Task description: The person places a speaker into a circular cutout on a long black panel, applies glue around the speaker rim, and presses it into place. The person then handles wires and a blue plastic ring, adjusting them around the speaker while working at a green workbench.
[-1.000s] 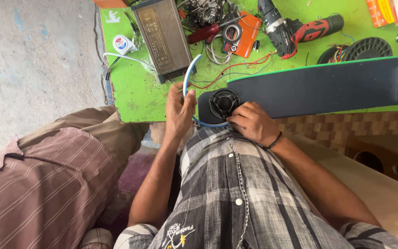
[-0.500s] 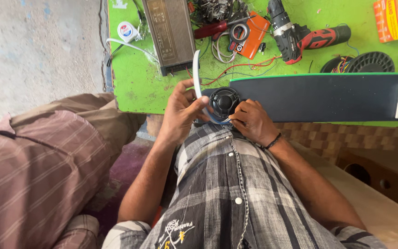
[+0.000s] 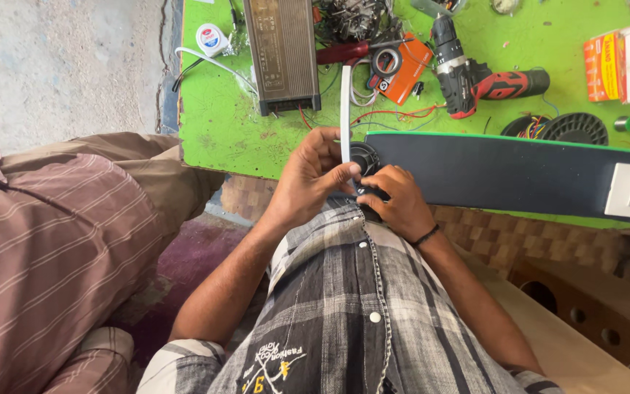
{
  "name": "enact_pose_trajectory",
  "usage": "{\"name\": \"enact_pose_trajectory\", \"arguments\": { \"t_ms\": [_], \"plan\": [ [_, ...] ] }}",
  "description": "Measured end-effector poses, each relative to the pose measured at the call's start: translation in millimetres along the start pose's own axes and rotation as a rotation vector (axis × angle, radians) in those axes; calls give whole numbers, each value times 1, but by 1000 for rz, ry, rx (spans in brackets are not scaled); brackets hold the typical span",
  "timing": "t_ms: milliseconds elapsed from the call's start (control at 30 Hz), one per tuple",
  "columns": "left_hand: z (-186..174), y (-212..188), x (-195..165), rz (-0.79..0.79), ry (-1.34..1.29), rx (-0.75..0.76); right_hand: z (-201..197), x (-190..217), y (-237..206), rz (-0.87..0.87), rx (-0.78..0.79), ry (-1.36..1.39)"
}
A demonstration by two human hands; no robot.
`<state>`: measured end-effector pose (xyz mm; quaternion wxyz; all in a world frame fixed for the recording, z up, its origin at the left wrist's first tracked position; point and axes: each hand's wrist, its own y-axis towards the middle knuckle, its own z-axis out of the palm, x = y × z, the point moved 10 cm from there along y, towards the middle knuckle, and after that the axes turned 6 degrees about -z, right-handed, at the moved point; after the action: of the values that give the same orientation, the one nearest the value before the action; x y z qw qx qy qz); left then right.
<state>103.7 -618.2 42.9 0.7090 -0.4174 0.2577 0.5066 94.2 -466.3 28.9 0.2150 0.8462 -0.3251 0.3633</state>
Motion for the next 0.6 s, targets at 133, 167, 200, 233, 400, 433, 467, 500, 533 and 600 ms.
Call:
{"name": "enact_pose_trajectory", "arguments": {
  "t_ms": [133, 167, 200, 233, 400, 433, 467, 500, 533, 600],
  "plan": [
    [4, -5, 3, -13, 68, 5, 9, 1, -3, -24, 38, -81],
    [4, -4, 4, -13, 83, 10, 10, 0, -2, -37, 29, -63],
    [6, -4, 5, -14, 70, 17, 11, 0, -3, -49, 23, -44],
    [7, -5, 7, -17, 57, 23, 13, 0, -4, -51, 28, -66],
    [9, -5, 11, -15, 44, 37, 8, -2, -4, -63, 5, -61],
    [10, -4, 12, -15, 22, 40, 8, -1, -4, -73, 17, -75],
    [10, -5, 14, -16, -1, 41, 8, 1, -4, -82, 31, -88],
    [12, -6, 12, 16, 24, 56, 10, 2, -4, -92, 43, -101],
    [15, -6, 9, 47, 50, 75, 10, 3, -4, -95, 37, -108],
    [18, -6, 9, 61, 71, 90, 12, 3, -3, -98, 24, -125]
  ]
}}
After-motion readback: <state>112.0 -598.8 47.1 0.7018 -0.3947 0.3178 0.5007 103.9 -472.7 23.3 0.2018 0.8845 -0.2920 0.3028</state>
